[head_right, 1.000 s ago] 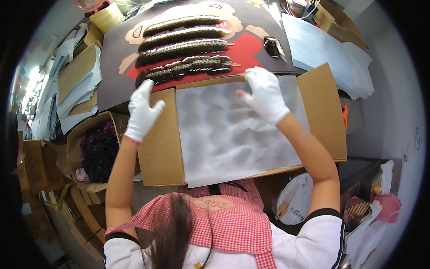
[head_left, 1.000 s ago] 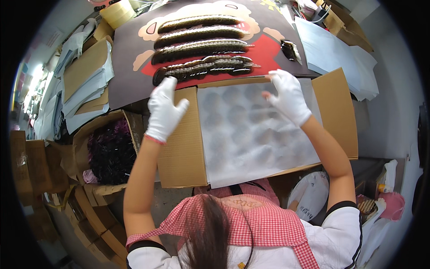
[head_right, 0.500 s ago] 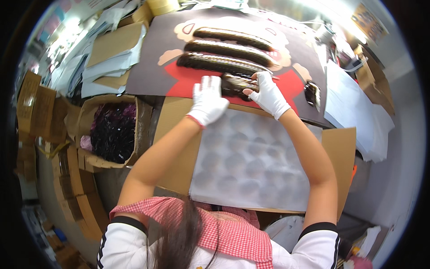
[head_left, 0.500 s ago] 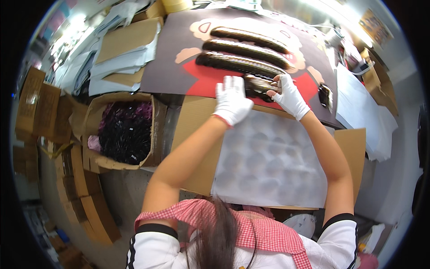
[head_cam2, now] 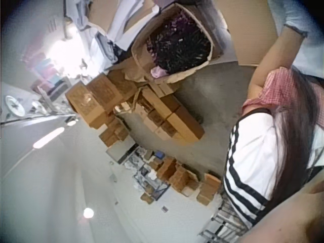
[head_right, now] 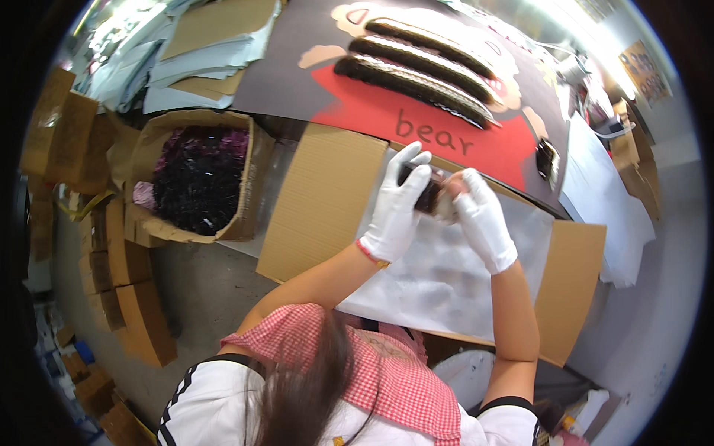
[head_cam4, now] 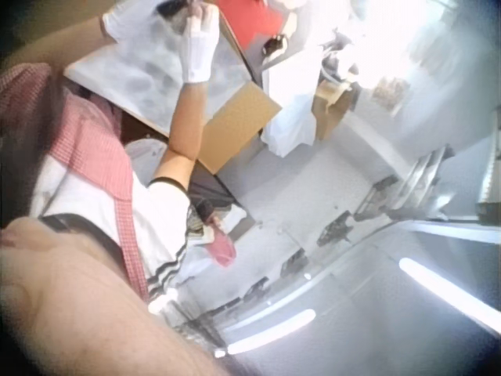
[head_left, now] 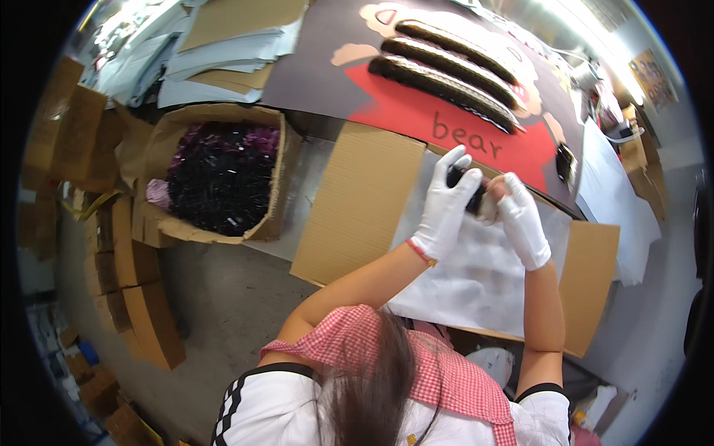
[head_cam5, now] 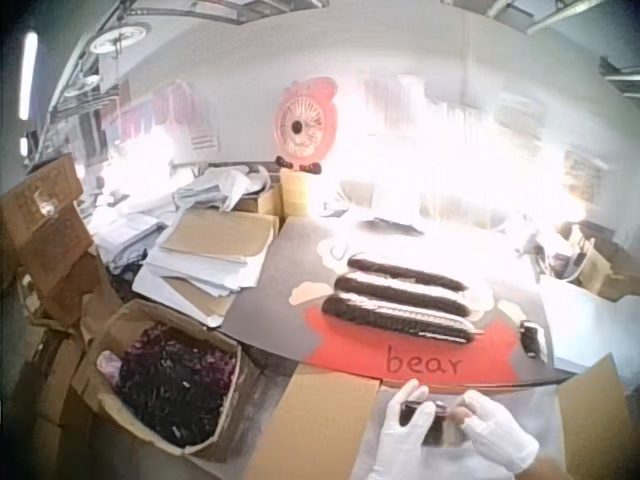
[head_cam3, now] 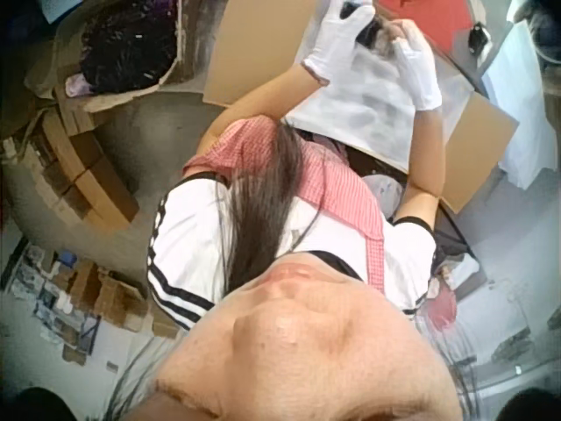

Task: The person places small dark pastries from a metal rack into a cardboard box with a foam insert. They arrange the pastries one by one into the slots, then cover them with a sheet of paper and close the box. The process is repeated for multiple boxes.

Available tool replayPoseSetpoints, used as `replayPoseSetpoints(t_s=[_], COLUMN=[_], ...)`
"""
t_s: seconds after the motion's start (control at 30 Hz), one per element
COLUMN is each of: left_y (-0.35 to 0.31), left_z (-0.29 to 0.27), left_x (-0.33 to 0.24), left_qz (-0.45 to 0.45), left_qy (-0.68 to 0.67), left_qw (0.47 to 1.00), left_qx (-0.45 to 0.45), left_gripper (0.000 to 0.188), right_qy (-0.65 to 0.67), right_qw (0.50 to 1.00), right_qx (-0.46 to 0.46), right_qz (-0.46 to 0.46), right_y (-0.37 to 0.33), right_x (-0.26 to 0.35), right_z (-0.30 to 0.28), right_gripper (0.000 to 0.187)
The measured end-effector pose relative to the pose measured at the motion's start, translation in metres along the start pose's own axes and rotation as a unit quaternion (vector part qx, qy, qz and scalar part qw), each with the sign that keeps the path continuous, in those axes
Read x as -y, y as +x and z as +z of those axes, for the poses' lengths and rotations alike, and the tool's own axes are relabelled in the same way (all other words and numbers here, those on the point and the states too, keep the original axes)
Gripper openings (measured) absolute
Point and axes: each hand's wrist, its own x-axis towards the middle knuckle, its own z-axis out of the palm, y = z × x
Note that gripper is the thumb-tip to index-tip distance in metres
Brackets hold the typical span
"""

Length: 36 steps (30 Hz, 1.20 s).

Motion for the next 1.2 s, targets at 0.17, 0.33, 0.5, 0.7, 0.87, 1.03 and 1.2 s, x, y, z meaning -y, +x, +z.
replayPoseSetpoints(t_s=[0.17,0.33,0.5,0.7,0.87,1.03,1.2], left_y=[-0.06,-0.076,-0.068,-0.066,-0.062,-0.048,-0.039], left_z=[-0.018,-0.061,-0.08,-0.071,-0.058,-0.044,-0.025], left_x=[0.014,0.001,-0.012,-0.018,-0.012,0.004,0.031], left_qz=[-0.146,-0.129,-0.289,-0.244,-0.207,-0.328,-0.364], left_qy=[0.091,0.274,0.126,0.159,0.149,-0.067,-0.073], left_qw=[0.985,0.946,0.948,0.956,0.967,0.942,0.928], left_qx=[0.017,0.117,0.048,0.021,0.022,0.015,0.011], left_gripper=[0.065,0.082,0.083,0.079,0.067,0.053,0.042], right_qy=[-0.222,-0.128,-0.325,-0.405,-0.408,-0.395,-0.426], right_qw=[0.967,0.96,0.943,0.882,0.857,0.832,0.787], right_qx=[0.046,0.086,-0.071,-0.227,-0.313,-0.39,-0.445], right_qz=[0.116,0.233,0.009,-0.081,-0.038,-0.008,0.008], right_y=[-0.048,-0.053,0.007,0.01,-0.028,-0.061,-0.081], right_x=[-0.015,-0.037,-0.06,-0.085,-0.111,-0.126,-0.131], right_z=[-0.004,0.003,0.026,-0.012,-0.075,-0.119,-0.161], right_gripper=[0.014,0.014,0.022,0.019,0.02,0.019,0.022])
